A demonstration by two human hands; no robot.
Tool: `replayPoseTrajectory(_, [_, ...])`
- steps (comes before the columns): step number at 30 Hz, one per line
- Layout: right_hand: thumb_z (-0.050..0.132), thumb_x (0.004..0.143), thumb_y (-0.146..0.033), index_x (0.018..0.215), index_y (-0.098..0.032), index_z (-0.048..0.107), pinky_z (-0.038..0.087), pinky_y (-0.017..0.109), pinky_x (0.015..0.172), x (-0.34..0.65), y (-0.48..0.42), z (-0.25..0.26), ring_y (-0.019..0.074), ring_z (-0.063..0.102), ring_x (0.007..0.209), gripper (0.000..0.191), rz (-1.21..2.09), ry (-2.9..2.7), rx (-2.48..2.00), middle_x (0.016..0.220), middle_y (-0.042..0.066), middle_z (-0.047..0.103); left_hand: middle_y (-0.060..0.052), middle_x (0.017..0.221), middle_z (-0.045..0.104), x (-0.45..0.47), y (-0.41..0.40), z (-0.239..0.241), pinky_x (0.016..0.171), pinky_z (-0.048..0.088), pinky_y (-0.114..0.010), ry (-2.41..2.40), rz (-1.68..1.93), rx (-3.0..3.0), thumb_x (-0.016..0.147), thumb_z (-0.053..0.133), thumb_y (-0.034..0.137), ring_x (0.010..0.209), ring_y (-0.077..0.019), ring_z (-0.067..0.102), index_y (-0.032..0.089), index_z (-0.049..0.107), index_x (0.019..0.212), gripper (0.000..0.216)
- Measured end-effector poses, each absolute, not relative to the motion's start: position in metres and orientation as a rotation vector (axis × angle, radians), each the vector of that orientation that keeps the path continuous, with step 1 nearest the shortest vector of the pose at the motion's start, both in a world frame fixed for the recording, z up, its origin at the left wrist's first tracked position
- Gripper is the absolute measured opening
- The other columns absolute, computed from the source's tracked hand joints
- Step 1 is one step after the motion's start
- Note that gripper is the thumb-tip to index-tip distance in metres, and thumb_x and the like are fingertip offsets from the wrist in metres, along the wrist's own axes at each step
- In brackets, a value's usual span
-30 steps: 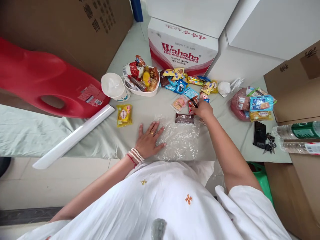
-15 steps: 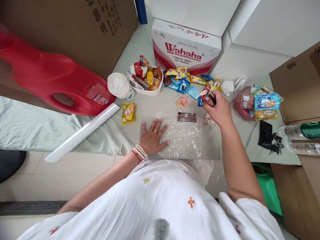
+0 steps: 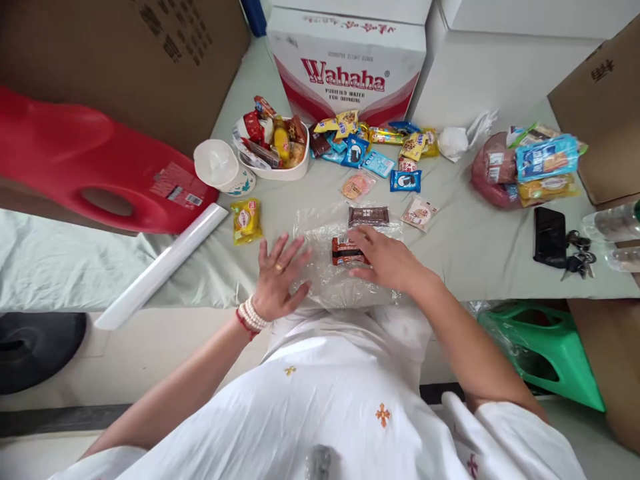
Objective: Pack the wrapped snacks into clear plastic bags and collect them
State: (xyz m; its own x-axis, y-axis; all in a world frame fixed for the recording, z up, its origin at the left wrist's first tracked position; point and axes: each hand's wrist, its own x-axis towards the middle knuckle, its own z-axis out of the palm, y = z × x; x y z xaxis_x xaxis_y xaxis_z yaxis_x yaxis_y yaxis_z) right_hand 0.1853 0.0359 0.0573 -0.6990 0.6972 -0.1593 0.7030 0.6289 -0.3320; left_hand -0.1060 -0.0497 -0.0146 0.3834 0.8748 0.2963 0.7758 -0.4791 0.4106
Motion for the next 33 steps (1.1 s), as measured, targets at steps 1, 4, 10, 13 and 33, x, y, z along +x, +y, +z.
replayPoseTrajectory(1, [0.067, 0.097, -0.050, 0.157, -0.020, 0.041, 0.054, 0.045, 0.098, 0.200, 0.025, 0.057, 0.0343, 0.058, 0.130, 0.073, -0.631, 2.904, 1.211, 0.158, 0.018, 0.046, -0.014, 0.169, 0.040, -0.109, -0.057, -0.014, 0.129, 0.002, -0.068, 1.329, 0.730, 2.499, 0.091, 0.059, 0.035, 0.161, -0.0359, 0.027, 0.027, 0.045, 0.156, 0.066])
replayPoseTrajectory(4, [0.069, 0.095, -0.052, 0.147, -0.020, 0.051, 0.051, 0.050, 0.106, 0.242, -0.017, 0.039, 0.0341, 0.055, 0.130, 0.064, -0.691, 3.056, 1.141, 0.145, 0.018, 0.056, -0.015, 0.163, 0.049, -0.115, -0.074, -0.021, 0.130, 0.010, -0.068, 1.073, 0.627, 2.569, 0.091, 0.063, 0.031, 0.157, -0.0361, 0.037, 0.026, 0.059, 0.141, 0.050])
replayPoseTrajectory(10, [0.057, 0.102, -0.022, 0.119, -0.021, 0.070, 0.052, 0.052, 0.102, 0.275, -0.053, -0.017, 0.0307, 0.058, 0.123, 0.022, -0.674, 3.126, 1.271, 0.134, 0.016, 0.066, -0.009, 0.132, 0.075, -0.122, -0.066, -0.035, 0.129, 0.021, -0.060, 1.147, 0.600, 2.403, 0.098, 0.061, 0.028, 0.141, -0.0295, 0.059, 0.026, 0.075, 0.100, 0.014])
replayPoseTrajectory(13, [0.055, 0.104, -0.025, 0.109, -0.022, 0.072, 0.054, 0.042, 0.092, 0.272, -0.031, -0.003, 0.0239, 0.064, 0.104, 0.018, -1.022, 3.106, 1.209, 0.112, 0.011, 0.073, -0.008, 0.114, 0.080, -0.127, -0.048, -0.023, 0.122, 0.036, -0.053, 1.148, 0.676, 2.209, 0.101, 0.056, 0.030, 0.126, -0.0255, 0.068, 0.024, 0.073, 0.096, 0.019])
replayPoseTrajectory(33, [0.052, 0.088, -0.048, 0.076, -0.020, 0.062, 0.035, 0.028, 0.061, 0.236, 0.096, 0.030, 0.0143, 0.046, 0.059, 0.032, -1.259, 2.147, 1.918, 0.061, -0.002, 0.053, -0.004, 0.099, 0.076, -0.093, -0.043, 0.046, 0.090, 0.048, -0.038, 1.340, 1.490, 2.575, 0.090, 0.060, 0.013, 0.097, -0.0213, 0.071, 0.026, 0.070, 0.118, 0.032])
